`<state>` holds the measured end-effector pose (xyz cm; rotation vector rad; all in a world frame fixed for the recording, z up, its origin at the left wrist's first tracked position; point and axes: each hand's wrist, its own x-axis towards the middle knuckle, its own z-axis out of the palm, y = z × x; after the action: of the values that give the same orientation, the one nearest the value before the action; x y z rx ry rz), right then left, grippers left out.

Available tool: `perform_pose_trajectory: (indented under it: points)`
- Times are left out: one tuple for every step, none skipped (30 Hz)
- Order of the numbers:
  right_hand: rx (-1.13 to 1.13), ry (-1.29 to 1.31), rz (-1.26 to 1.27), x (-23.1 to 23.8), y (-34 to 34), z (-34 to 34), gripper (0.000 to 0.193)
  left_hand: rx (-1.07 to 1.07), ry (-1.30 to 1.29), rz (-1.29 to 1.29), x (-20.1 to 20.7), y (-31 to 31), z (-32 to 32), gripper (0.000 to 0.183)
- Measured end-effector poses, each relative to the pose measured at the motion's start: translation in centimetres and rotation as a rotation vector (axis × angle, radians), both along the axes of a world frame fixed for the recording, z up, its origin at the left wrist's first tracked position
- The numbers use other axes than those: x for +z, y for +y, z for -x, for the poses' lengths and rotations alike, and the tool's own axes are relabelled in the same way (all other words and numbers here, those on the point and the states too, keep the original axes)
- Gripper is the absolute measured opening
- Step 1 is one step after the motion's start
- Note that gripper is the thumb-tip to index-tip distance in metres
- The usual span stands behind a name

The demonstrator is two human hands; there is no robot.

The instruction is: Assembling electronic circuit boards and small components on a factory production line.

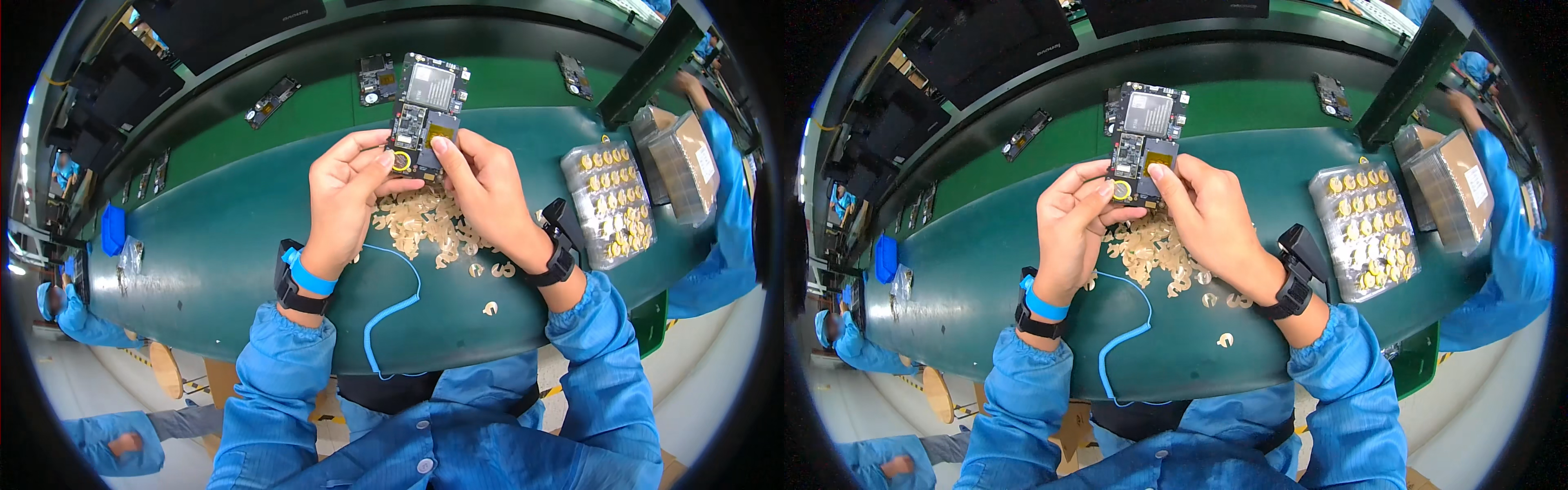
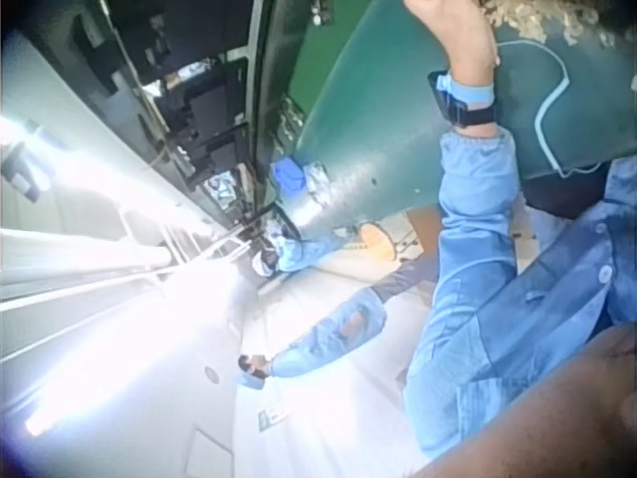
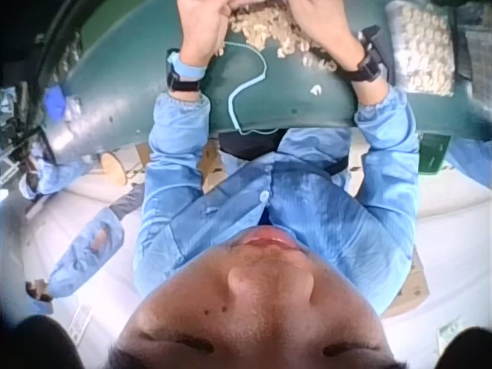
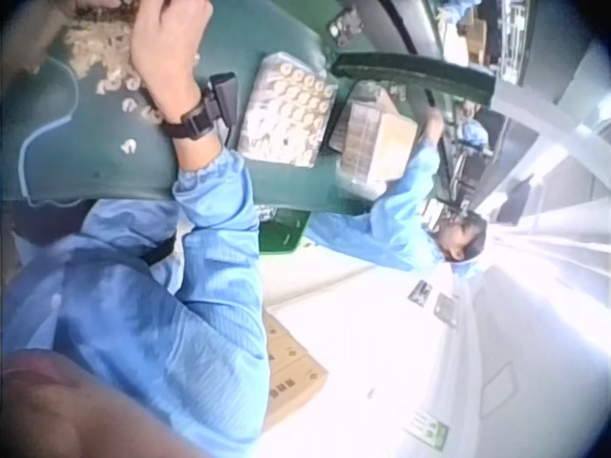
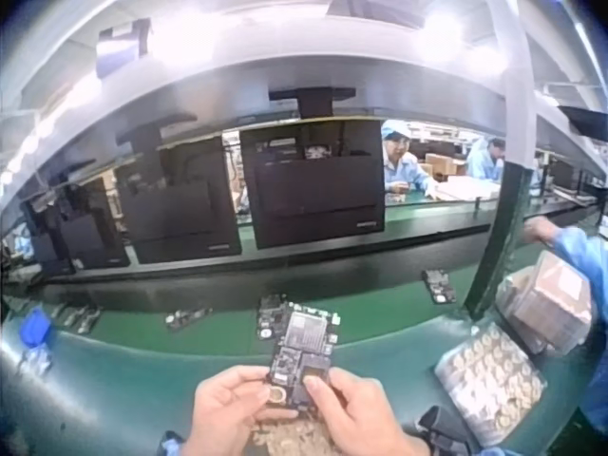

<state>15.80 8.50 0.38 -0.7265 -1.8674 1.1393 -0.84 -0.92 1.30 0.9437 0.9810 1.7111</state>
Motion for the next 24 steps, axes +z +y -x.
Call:
perform_pose_trajectory:
  points:
    - [-0.005, -0.009, 0.002, -0.02, -0.11, -0.16, 0.038, 0.002, -0.001, 0.003, -0.16, 0.02, -0.15, 0.028]
    - [-0.014, -0.016, 0.001, 0.07, -0.19, -0.18, 0.038, 0.015, 0.03, 0.001, -0.21, 0.07, -0.18, 0.027]
    - [-0.016, -0.014, 0.001, 0.19, -0.19, -0.13, 0.038, 0.027, 0.06, 0.0, -0.21, 0.08, -0.18, 0.026]
    - [-0.008, 0.0, -0.011, 0.33, -0.18, -0.02, 0.038, 0.026, 0.063, 0.0, -0.14, 0.04, -0.13, 0.026]
    - [-0.001, 0.011, -0.021, 0.31, -0.18, -0.04, 0.037, 0.04, 0.079, 0.005, -0.18, -0.01, -0.16, 0.025]
    - [-0.003, 0.009, -0.018, 0.28, -0.24, 0.02, 0.037, 0.054, 0.095, 0.01, -0.26, -0.02, -0.17, 0.024]
    - [-0.003, 0.029, -0.024, 0.23, -0.32, 0.14, 0.038, 0.052, 0.093, 0.012, -0.37, 0.07, -0.1, 0.024]
    - [0.001, 0.051, -0.032, 0.34, -0.37, 0.16, 0.038, 0.048, 0.096, 0.005, -0.26, 0.15, -0.06, 0.024]
    - [0.003, 0.05, -0.031, 0.31, -0.3, 0.0, 0.038, 0.044, 0.1, -0.002, -0.17, 0.17, -0.07, 0.023]
    - [-0.007, 0.008, -0.011, 0.18, -0.17, -0.24, 0.038, 0.046, 0.099, -0.002, -0.09, 0.12, -0.23, 0.023]
    - [-0.019, -0.033, 0.009, 0.11, -0.08, -0.27, 0.037, 0.044, 0.096, 0.012, -0.02, 0.14, -0.34, 0.023]
    - [-0.019, -0.032, 0.008, 0.18, -0.09, -0.18, 0.037, 0.043, 0.093, 0.026, 0.04, 0.15, -0.38, 0.023]
    - [-0.008, -0.014, 0.009, 0.25, -0.13, -0.06, 0.038, 0.042, 0.093, 0.026, 0.02, 0.14, -0.28, 0.023]
    - [0.003, 0.001, 0.01, 0.24, -0.16, -0.04, 0.038, 0.047, 0.093, 0.025, -0.12, 0.12, -0.22, 0.024]
    - [0.003, -0.001, 0.01, 0.14, -0.18, -0.03, 0.038, 0.052, 0.093, 0.024, -0.24, 0.12, -0.18, 0.024]
    - [-0.003, -0.004, 0.015, -0.02, -0.19, -0.01, 0.039, 0.051, 0.091, 0.025, -0.22, 0.14, -0.23, 0.024]
    - [-0.005, -0.005, 0.019, -0.08, -0.22, 0.07, 0.039, 0.052, 0.095, 0.027, -0.03, 0.06, -0.34, 0.024]
    - [-0.001, -0.005, 0.019, -0.08, -0.2, 0.06, 0.039, 0.054, 0.099, 0.03, 0.05, 0.01, -0.42, 0.024]
    - [-0.009, -0.007, 0.028, -0.06, -0.15, -0.03, 0.039, 0.058, 0.099, 0.031, 0.01, 0.06, -0.47, 0.024]
    - [-0.02, -0.01, 0.038, -0.03, -0.12, -0.1, 0.039, 0.052, 0.093, 0.028, -0.04, 0.21, -0.49, 0.024]
    - [-0.02, -0.01, 0.038, -0.07, -0.09, -0.12, 0.039, 0.046, 0.086, 0.025, -0.06, 0.28, -0.5, 0.024]
    - [-0.015, -0.013, 0.034, -0.14, -0.03, -0.11, 0.039, 0.046, 0.086, 0.025, -0.07, 0.22, -0.51, 0.024]
    - [-0.009, -0.014, 0.03, -0.24, 0.08, -0.04, 0.039, 0.05, 0.083, 0.028, -0.13, 0.18, -0.52, 0.024]
    - [-0.009, -0.014, 0.028, -0.32, 0.1, 0.02, 0.039, 0.053, 0.08, 0.032, -0.19, 0.16, -0.52, 0.023]
